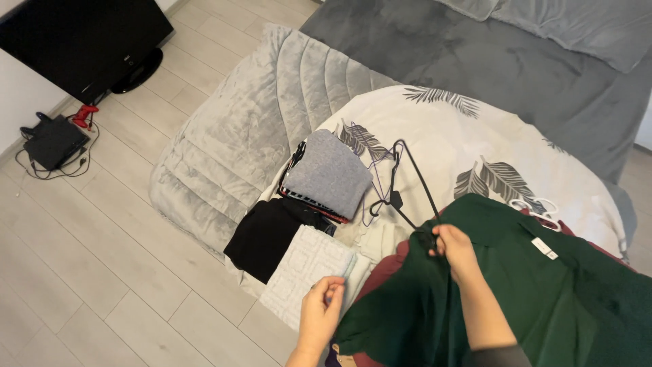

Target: The person picks up garments from a bed, places them on hangers, and hangs them in a closet. Multiple shirts and tops are handled one at a time, including a dark blue shirt, a green shirt, a maroon top, and a white shirt. The person walks between the bed and the closet repeatedly to hang each item.

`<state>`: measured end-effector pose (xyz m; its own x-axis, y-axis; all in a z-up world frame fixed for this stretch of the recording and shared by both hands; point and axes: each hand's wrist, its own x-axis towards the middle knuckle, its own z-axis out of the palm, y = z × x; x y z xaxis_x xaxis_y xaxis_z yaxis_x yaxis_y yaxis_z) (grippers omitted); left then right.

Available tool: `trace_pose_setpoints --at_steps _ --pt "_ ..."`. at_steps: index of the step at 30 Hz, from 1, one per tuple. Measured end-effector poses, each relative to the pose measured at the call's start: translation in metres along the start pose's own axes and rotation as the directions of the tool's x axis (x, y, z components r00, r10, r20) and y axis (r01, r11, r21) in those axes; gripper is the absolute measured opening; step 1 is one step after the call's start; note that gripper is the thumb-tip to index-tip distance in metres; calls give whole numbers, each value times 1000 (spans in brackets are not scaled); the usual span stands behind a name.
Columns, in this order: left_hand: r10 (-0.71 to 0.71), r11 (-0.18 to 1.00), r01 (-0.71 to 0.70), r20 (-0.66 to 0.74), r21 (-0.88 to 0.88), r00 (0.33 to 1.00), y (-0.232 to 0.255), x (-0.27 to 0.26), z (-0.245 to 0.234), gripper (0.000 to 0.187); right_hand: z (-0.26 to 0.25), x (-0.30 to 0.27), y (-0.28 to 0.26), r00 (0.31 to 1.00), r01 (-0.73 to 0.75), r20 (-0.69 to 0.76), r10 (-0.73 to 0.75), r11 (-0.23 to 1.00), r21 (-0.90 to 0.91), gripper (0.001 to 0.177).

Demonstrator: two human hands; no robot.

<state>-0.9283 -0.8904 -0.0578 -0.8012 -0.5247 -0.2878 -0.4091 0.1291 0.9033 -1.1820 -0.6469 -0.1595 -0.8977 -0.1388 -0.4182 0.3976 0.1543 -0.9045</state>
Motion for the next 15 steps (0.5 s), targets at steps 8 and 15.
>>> trace_pose_setpoints --at_steps 8,15 --pt "34 949 5 116 -315 993 -6 -9 89 32 -7 -145 44 957 -142 287 -34 808 571 20" --pt "176 845 -55 180 -532 968 76 -70 102 37 -12 -234 28 918 -230 396 2 816 530 20"
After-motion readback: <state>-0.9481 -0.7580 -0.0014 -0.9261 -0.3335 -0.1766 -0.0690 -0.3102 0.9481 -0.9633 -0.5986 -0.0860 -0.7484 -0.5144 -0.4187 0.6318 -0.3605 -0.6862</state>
